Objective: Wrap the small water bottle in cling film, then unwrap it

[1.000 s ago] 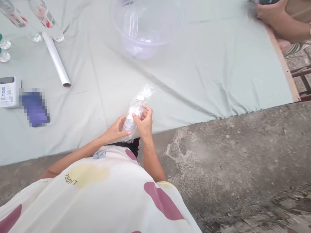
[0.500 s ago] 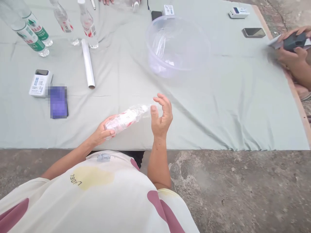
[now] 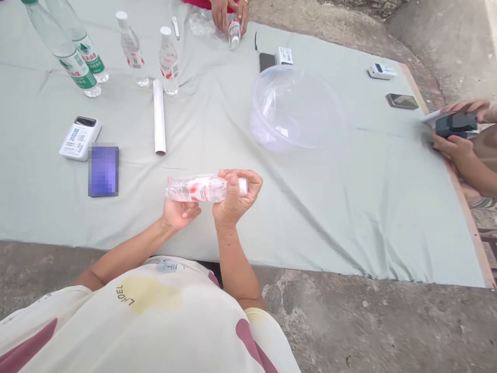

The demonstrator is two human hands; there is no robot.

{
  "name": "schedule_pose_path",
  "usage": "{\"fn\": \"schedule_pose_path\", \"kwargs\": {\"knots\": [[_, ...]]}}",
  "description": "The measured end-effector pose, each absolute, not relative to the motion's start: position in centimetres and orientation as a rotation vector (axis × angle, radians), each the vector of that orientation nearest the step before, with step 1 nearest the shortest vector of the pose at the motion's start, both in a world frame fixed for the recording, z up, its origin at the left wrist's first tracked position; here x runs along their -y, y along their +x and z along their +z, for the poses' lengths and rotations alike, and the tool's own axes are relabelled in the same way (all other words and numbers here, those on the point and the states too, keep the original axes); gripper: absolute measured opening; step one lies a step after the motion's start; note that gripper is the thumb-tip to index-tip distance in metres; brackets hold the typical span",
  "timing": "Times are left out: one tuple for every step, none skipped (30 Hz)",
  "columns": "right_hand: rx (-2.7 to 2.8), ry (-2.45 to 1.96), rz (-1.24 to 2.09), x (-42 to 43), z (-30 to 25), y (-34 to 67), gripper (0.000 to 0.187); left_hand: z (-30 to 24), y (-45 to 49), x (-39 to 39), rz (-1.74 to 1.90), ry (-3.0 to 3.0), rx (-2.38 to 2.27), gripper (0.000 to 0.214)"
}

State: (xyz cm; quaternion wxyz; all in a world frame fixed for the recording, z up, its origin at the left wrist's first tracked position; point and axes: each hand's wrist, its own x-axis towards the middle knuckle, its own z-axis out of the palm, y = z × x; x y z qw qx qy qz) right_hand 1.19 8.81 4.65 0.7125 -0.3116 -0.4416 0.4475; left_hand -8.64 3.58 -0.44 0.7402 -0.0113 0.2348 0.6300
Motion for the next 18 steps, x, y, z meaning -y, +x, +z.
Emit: {"fn": "schedule_pose_path", "kwargs": {"knots": [[1.059,-0.724,0.929,-9.5,4.8,0.7,0.015,-1.0,-8.5,-4.2,1.345,-0.091,-0.485,0.073],[1.152,-0.757,0.886,-10.5,4.8,0.2,0.015,-1.7,-8.4,-4.7,1.309,-0.138,-0.469,0.067],[1.245,-0.784,0.865,-11.6,4.7,-0.1,0.015,-2.4,-8.3,-5.1,1.275,-0.164,-0.464,0.060],[1.330,-0.807,0.858,-13.0,4.5,-0.4,0.016,-3.2,-8.2,-5.4,1.237,-0.167,-0.464,0.055],[1.405,-0.831,0.855,-14.6,4.3,-0.7,0.018,-4.0,-8.1,-5.6,1.190,-0.145,-0.465,0.052],[1.468,-0.858,0.848,-16.5,4.1,-1.1,0.019,-4.8,-8.1,-5.6,1.134,-0.101,-0.464,0.050],[1.518,-0.888,0.824,-18.5,3.9,-1.5,0.022,-5.5,-8.0,-5.5,1.082,-0.040,-0.459,0.048],[1.570,-0.917,0.797,-20.6,3.8,-2.0,0.024,-6.1,-7.9,-5.4,1.039,0.034,-0.453,0.047],[1.611,-0.939,0.753,-22.8,3.8,-2.5,0.027,-6.5,-7.9,-5.2,1.007,0.111,-0.450,0.046],[1.633,-0.955,0.703,-24.9,3.9,-3.2,0.029,-6.9,-7.8,-5.0,0.988,0.181,-0.452,0.045],[1.637,-0.967,0.678,-26.9,4.1,-3.9,0.031,-7.1,-7.7,-4.8,0.982,0.236,-0.459,0.044],[1.637,-0.989,0.656,-28.8,4.2,-4.7,0.033,-7.3,-7.7,-4.7,0.982,0.270,-0.467,0.044],[1.643,-1.028,0.634,-30.5,4.5,-5.5,0.035,-7.4,-7.7,-4.7,0.982,0.288,-0.474,0.043],[1.650,-1.076,0.613,-32.0,4.7,-6.3,0.036,-7.4,-7.7,-4.7,0.978,0.294,-0.477,0.043],[1.659,-1.131,0.599,-33.3,4.9,-7.0,0.035,-7.4,-7.7,-4.8,0.973,0.294,-0.479,0.043],[1.677,-1.184,0.601,-34.4,5.0,-7.7,0.034,-7.4,-7.7,-4.8,0.968,0.293,-0.480,0.043],[1.705,-1.226,0.617,-35.4,5.2,-8.4,0.029,-7.3,-7.7,-4.9,0.965,0.293,-0.482,0.043],[1.744,-1.252,0.648,-36.1,5.3,-8.9,0.024,-7.2,-7.8,-5.0,0.962,0.293,-0.484,0.042]]}}
